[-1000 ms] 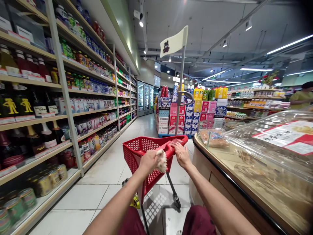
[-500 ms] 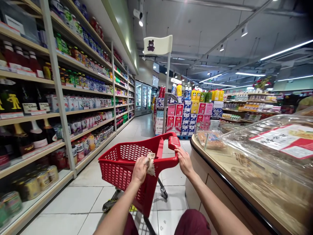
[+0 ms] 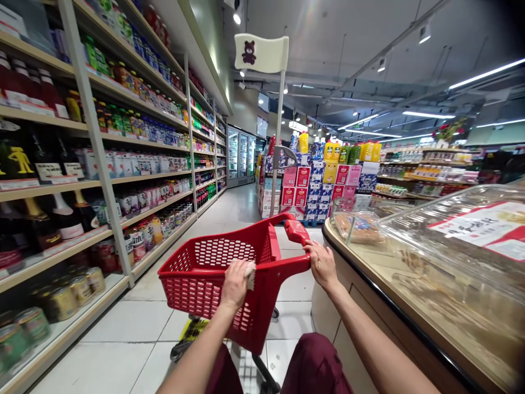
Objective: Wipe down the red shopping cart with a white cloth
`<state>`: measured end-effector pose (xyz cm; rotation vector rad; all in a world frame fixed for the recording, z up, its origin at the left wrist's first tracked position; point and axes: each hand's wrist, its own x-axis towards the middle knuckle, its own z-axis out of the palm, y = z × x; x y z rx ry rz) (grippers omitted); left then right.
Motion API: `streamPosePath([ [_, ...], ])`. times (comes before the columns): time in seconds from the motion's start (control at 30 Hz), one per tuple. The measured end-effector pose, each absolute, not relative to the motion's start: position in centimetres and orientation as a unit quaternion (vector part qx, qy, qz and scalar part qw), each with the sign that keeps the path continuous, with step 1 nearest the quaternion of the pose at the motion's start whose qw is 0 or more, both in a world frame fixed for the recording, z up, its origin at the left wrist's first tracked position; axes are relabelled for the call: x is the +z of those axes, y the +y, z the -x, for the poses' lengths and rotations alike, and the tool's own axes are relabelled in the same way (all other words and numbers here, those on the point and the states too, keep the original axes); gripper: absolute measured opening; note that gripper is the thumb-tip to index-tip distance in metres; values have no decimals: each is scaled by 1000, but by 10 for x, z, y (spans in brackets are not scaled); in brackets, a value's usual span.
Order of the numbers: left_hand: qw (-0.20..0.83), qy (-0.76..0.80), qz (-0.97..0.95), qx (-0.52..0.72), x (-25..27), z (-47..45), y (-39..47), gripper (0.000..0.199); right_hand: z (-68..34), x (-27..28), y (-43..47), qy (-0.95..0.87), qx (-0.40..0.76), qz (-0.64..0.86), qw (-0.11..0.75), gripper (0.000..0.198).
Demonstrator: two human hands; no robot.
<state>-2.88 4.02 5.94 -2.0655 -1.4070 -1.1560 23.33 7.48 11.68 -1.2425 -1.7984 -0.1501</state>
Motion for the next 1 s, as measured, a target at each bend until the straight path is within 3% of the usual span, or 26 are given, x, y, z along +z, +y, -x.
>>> streamPosePath([
  [0.17,188,-444,780,-399,66,11,50,35,-244,115,78,-736,-84,504,443,43],
  [0.33,175,-503,748,-396,64,45,42,27,-239,122,68,-721,-136,529,425,41],
  [0.5,182,-493,758,-387,56,14,52,29,-211,125,54,-747,-188,493,406,30],
  [0.67,193,-495,763,-367,52,45,49,22,-229,124,68,-744,-192,473,431,30],
  [1.0,241,-490,776,-315,25,70,46,34,-234,105,67,-771,-239,452,379,24],
])
